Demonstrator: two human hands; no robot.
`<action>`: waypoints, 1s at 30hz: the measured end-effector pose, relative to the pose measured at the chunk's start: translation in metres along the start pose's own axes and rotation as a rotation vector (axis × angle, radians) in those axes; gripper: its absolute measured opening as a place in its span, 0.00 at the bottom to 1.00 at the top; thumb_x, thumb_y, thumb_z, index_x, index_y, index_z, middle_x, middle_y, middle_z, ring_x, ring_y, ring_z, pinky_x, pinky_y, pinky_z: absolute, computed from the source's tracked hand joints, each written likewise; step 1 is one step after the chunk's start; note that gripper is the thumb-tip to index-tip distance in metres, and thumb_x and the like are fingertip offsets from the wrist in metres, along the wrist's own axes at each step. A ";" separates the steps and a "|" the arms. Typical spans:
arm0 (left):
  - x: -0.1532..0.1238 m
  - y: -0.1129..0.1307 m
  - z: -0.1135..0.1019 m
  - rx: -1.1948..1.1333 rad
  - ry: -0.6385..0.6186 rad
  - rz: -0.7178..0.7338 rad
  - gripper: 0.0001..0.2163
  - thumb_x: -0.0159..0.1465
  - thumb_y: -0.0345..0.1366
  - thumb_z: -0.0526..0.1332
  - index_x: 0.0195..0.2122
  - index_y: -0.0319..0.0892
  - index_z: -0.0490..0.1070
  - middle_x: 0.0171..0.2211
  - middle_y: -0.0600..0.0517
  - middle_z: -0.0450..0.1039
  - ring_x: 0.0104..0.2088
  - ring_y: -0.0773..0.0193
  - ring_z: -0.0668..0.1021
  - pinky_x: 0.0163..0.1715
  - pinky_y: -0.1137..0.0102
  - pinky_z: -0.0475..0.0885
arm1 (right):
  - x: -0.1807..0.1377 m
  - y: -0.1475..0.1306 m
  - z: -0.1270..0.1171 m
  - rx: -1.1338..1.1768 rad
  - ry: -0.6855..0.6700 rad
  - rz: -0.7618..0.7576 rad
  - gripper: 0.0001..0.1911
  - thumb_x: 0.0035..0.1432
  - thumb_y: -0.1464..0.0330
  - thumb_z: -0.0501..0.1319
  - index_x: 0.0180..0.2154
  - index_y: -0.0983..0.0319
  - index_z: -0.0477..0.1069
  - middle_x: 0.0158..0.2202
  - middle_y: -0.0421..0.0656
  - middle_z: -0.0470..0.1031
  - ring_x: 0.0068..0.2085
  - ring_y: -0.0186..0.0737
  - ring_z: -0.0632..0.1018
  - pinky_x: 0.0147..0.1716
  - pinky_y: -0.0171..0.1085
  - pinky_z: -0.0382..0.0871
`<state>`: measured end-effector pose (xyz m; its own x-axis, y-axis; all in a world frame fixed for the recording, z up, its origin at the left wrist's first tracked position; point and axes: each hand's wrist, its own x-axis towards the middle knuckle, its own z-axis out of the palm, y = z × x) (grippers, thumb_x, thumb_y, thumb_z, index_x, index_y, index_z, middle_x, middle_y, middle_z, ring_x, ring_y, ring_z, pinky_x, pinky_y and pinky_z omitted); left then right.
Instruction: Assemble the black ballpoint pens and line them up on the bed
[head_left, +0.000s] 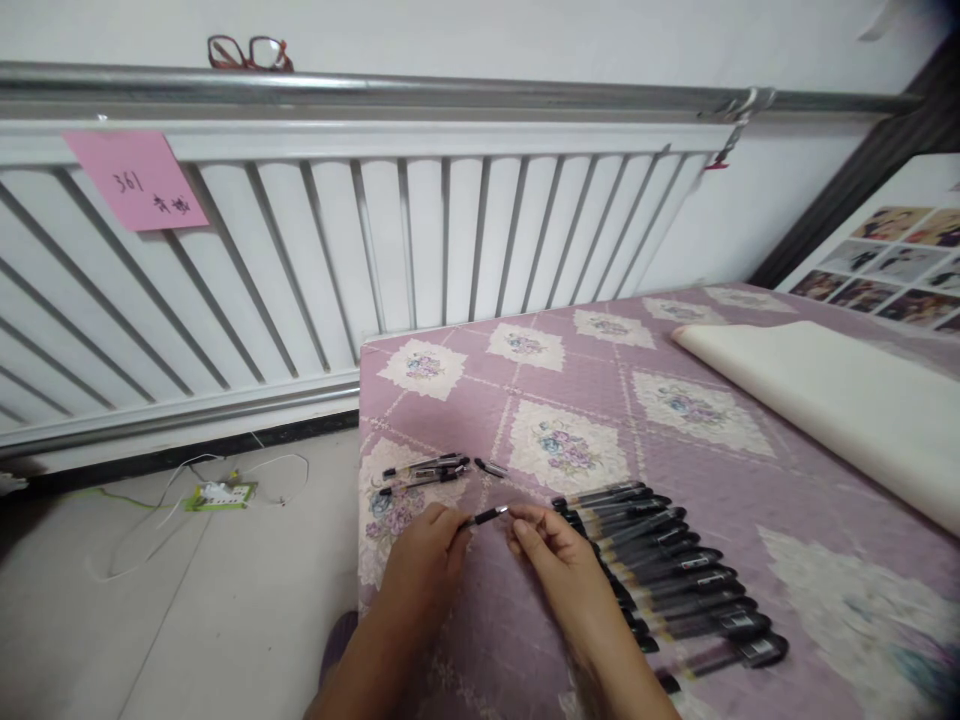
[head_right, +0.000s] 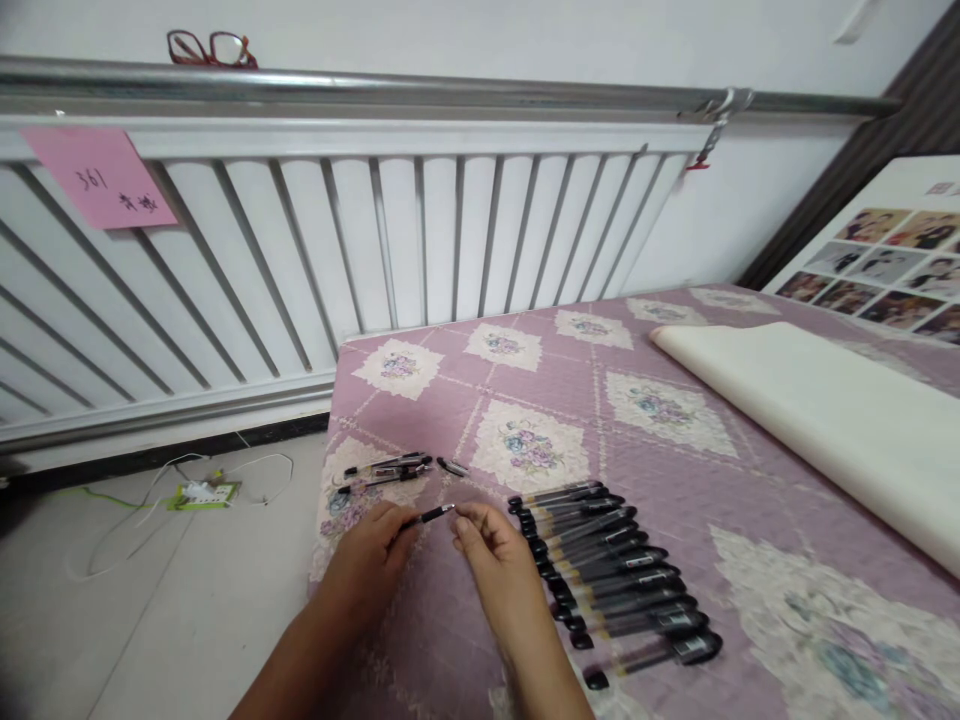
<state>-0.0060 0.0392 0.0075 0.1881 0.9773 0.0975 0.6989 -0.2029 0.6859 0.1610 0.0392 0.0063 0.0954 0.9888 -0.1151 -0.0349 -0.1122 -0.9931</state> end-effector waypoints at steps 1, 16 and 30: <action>0.000 -0.001 0.000 -0.007 0.013 -0.007 0.11 0.65 0.33 0.52 0.43 0.45 0.72 0.38 0.50 0.72 0.39 0.61 0.74 0.42 0.68 0.67 | 0.000 -0.001 0.000 -0.002 0.005 -0.004 0.19 0.46 0.54 0.66 0.35 0.60 0.76 0.30 0.41 0.75 0.31 0.39 0.73 0.33 0.36 0.68; 0.025 0.006 -0.003 0.014 0.173 0.020 0.10 0.62 0.30 0.53 0.41 0.42 0.72 0.39 0.47 0.71 0.42 0.59 0.73 0.45 0.65 0.68 | 0.002 0.001 -0.011 0.013 0.186 -0.109 0.18 0.49 0.53 0.64 0.35 0.60 0.74 0.27 0.40 0.75 0.29 0.39 0.74 0.31 0.36 0.69; 0.093 0.039 0.049 0.347 -0.150 -0.013 0.08 0.61 0.27 0.54 0.38 0.37 0.72 0.42 0.42 0.71 0.41 0.57 0.76 0.42 0.67 0.68 | -0.004 -0.017 -0.031 0.126 0.236 -0.134 0.17 0.47 0.54 0.64 0.33 0.60 0.73 0.25 0.40 0.74 0.29 0.39 0.74 0.32 0.37 0.70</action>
<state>0.0725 0.1191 0.0080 0.2587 0.9654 -0.0340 0.8892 -0.2243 0.3987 0.1924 0.0339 0.0230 0.3359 0.9419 -0.0002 -0.1277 0.0454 -0.9908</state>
